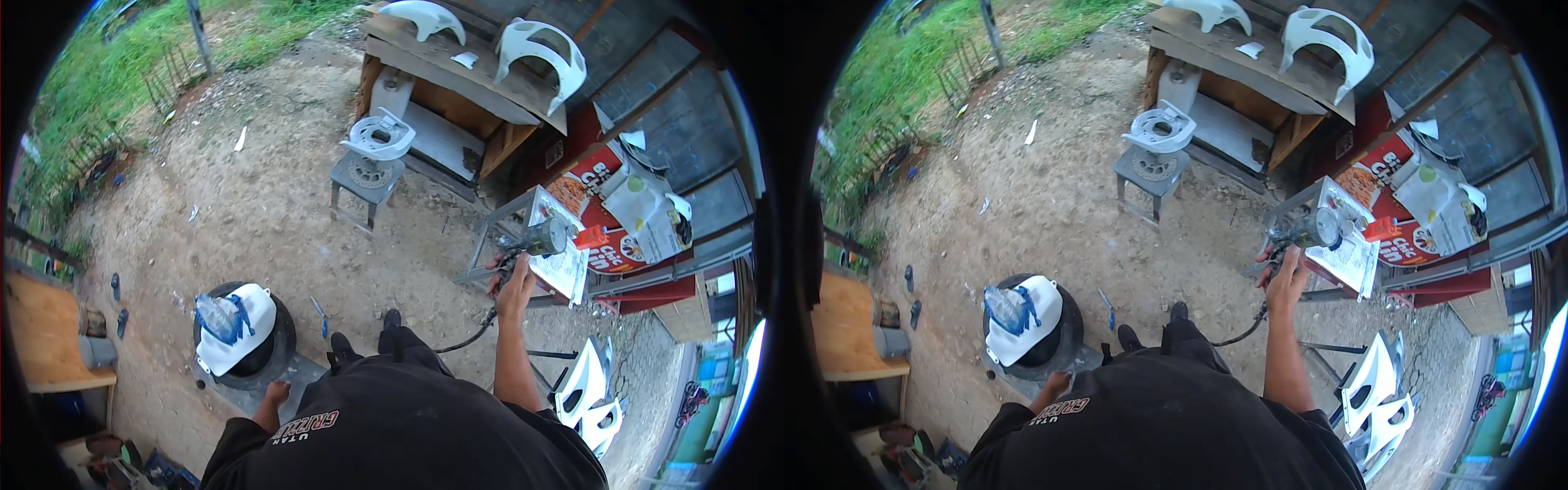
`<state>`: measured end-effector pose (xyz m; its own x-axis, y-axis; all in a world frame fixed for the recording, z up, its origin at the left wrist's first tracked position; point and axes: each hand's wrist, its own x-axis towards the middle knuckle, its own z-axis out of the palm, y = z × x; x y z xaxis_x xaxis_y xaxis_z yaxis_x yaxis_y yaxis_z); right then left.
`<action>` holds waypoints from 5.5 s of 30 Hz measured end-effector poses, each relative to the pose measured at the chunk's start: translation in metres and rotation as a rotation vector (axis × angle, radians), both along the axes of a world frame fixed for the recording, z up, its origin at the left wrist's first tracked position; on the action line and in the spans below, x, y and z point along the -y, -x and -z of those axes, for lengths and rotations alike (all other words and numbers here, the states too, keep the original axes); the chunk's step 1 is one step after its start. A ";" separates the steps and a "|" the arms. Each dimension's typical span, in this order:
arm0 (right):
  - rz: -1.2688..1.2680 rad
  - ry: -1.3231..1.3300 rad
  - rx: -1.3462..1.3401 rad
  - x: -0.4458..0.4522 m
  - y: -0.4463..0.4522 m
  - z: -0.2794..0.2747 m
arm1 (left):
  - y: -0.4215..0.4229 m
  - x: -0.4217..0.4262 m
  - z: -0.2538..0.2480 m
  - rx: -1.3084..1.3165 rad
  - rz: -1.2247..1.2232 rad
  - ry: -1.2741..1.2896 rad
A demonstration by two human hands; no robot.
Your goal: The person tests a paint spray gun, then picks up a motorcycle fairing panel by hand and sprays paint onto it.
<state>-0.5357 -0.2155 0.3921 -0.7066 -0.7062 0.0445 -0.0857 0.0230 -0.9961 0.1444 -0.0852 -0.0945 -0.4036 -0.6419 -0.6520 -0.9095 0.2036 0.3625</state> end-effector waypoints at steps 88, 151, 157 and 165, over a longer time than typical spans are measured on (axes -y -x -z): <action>0.322 -0.299 0.095 0.320 -0.067 0.123 | 0.066 0.758 -0.056 -0.287 -0.183 -0.284; 0.608 -0.891 -0.169 0.557 -0.295 0.114 | 0.040 1.078 -0.004 -0.168 0.015 -0.382; 0.602 -0.962 -0.182 0.559 -0.293 0.101 | 0.049 1.089 0.002 -0.204 0.032 -0.379; 0.472 -0.738 0.147 0.557 -0.312 0.105 | 0.067 1.095 -0.011 -0.228 0.003 -0.413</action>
<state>-0.2233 -0.7722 0.2872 -0.8942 -0.1527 -0.4208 0.2226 0.6640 -0.7138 0.0773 -1.1806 -0.0832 -0.5674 -0.3461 -0.7472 -0.7971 0.0031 0.6039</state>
